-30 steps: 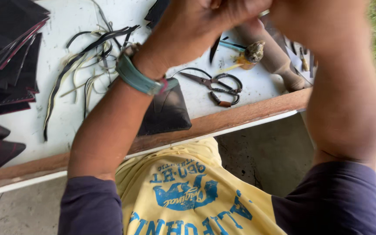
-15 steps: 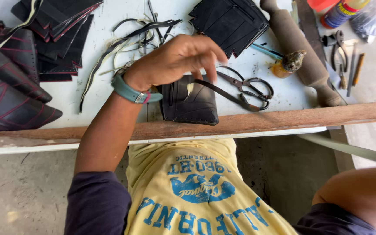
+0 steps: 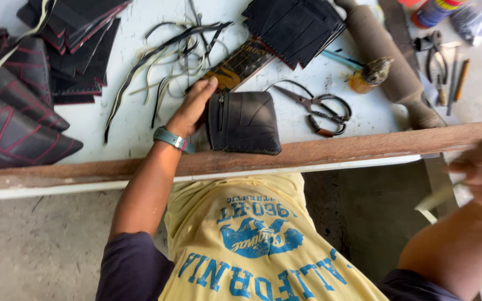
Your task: The person hand-sews a black leather pouch using a needle and thread, pulling the thread through pre-punched holes and tightening the seam. They trim excess thread with scissors, insert a wooden shoe tree to shape the pouch, and inspect the finished item before placing it on the table.
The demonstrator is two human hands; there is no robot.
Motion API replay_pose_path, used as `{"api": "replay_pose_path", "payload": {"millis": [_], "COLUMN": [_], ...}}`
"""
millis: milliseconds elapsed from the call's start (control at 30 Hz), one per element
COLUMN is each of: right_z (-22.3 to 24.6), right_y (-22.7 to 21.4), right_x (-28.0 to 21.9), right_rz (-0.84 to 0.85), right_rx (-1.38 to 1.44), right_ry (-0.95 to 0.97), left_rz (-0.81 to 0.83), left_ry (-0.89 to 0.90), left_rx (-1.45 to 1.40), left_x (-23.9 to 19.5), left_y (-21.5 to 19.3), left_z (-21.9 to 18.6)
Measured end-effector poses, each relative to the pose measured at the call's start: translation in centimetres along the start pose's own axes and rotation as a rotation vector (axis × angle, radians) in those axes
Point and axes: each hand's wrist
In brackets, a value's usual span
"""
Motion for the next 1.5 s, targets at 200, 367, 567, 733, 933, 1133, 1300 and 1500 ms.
{"api": "replay_pose_path", "payload": {"millis": [200,367,567,733,933,1133,1300,1500], "right_z": [-4.4,-8.3,-8.9,-7.4,-6.3,-8.3,-9.0,-8.2], "right_y": [3.1,2.7,12.1,18.5,19.9,18.9,18.9,20.6], "right_x": [-0.1,-1.3,0.4,0.0,-1.9,-4.2,-4.3,-4.3], "right_rz": [0.124,0.128,0.254,0.457,0.697,0.589,0.621,0.636], "right_rx": [0.263,0.245,-0.192,-0.476,-0.816,-0.608,-0.469,-0.552], "right_ry": [0.223,0.205,0.116,0.064,-0.382,-0.181,-0.238,-0.324], "left_rz": [0.165,0.34,0.285,0.314,0.301,0.008,-0.078,0.023], "left_ry": [0.049,0.38,0.568,0.637,0.732,0.811,0.801,0.566], "left_rx": [-0.335,-0.148,0.592,0.702,0.633,0.623,0.435,0.168], "left_x": [-2.7,-9.8,-12.3,-14.4,-17.1,-18.0,-18.5,-18.3], "left_y": [4.6,5.9,8.7,9.0,11.1,14.0,14.3,14.5], "left_z": [-6.3,-14.7,-13.7,-11.3,-9.4,-7.8,-5.8,-4.1]}}
Point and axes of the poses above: each hand's wrist, its own x-axis towards the middle knuckle, its own y-axis out of the palm, z = x × y, and after that the axes turned 4 degrees about -z, right-handed
